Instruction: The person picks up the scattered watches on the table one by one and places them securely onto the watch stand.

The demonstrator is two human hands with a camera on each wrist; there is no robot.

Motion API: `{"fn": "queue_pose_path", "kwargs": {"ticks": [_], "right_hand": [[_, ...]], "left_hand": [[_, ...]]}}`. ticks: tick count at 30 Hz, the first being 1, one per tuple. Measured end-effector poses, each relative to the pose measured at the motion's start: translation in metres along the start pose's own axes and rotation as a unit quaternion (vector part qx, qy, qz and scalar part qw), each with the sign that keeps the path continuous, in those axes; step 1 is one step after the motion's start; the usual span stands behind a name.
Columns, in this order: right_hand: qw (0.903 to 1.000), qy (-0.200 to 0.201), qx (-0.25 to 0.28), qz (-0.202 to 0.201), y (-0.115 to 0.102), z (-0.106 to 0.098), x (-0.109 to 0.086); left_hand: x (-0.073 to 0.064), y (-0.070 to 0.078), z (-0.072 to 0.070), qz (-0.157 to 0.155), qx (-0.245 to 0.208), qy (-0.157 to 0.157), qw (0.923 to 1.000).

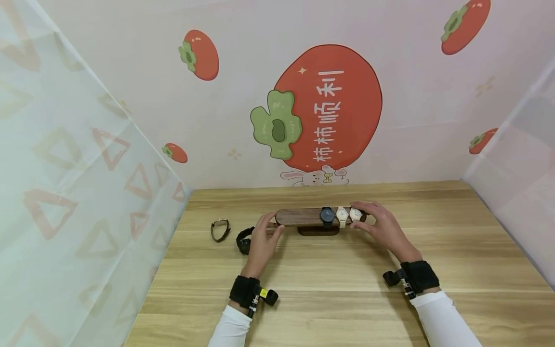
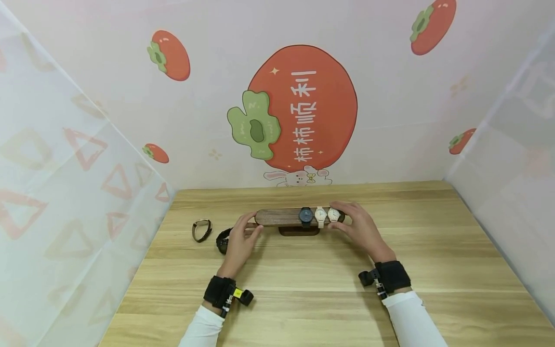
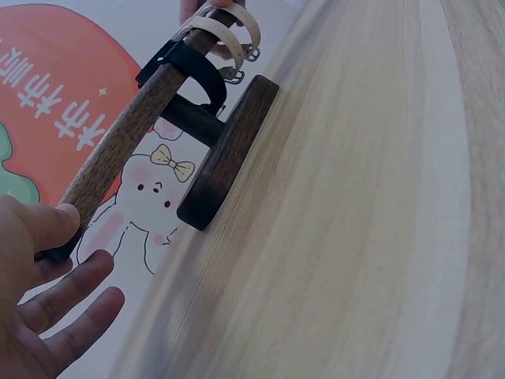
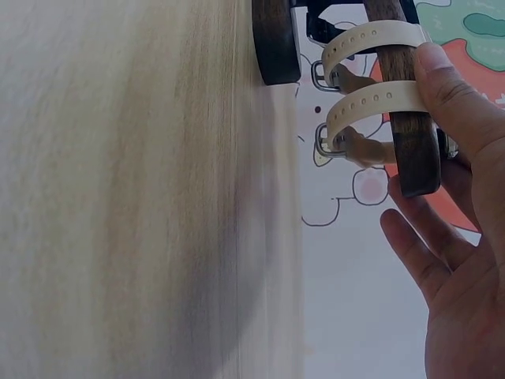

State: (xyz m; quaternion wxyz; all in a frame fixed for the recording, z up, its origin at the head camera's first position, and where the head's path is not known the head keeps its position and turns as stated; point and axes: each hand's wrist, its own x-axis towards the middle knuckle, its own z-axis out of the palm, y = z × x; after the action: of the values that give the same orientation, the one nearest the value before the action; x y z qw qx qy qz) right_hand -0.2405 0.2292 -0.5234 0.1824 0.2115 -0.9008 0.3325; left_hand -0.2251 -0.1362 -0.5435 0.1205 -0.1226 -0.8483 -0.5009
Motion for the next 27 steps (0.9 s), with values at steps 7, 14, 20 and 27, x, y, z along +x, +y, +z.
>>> {"fn": "queue_pose_path", "kwargs": {"ticks": [7, 14, 20, 27], "right_hand": [[1.0000, 0.006, 0.003, -0.006, -0.0005, 0.0011, 0.0005], [1.0000, 0.000, -0.002, 0.004, -0.0004, 0.0007, 0.0000], [0.9999, -0.007, -0.011, 0.007, 0.0000, 0.0005, 0.0003], [0.9994, -0.023, -0.022, 0.014, -0.0028, -0.0003, 0.0006]], "left_hand": [[0.0006, 0.0002, -0.0007, -0.004, -0.001, -0.004, 1.0000], [0.0021, 0.0007, -0.0003, -0.023, 0.001, -0.012, 0.9997], [0.0021, 0.0013, 0.0000, -0.020, 0.007, -0.016, 0.9997], [0.0019, 0.0030, -0.0023, -0.017, 0.012, -0.020, 0.9996]]}}
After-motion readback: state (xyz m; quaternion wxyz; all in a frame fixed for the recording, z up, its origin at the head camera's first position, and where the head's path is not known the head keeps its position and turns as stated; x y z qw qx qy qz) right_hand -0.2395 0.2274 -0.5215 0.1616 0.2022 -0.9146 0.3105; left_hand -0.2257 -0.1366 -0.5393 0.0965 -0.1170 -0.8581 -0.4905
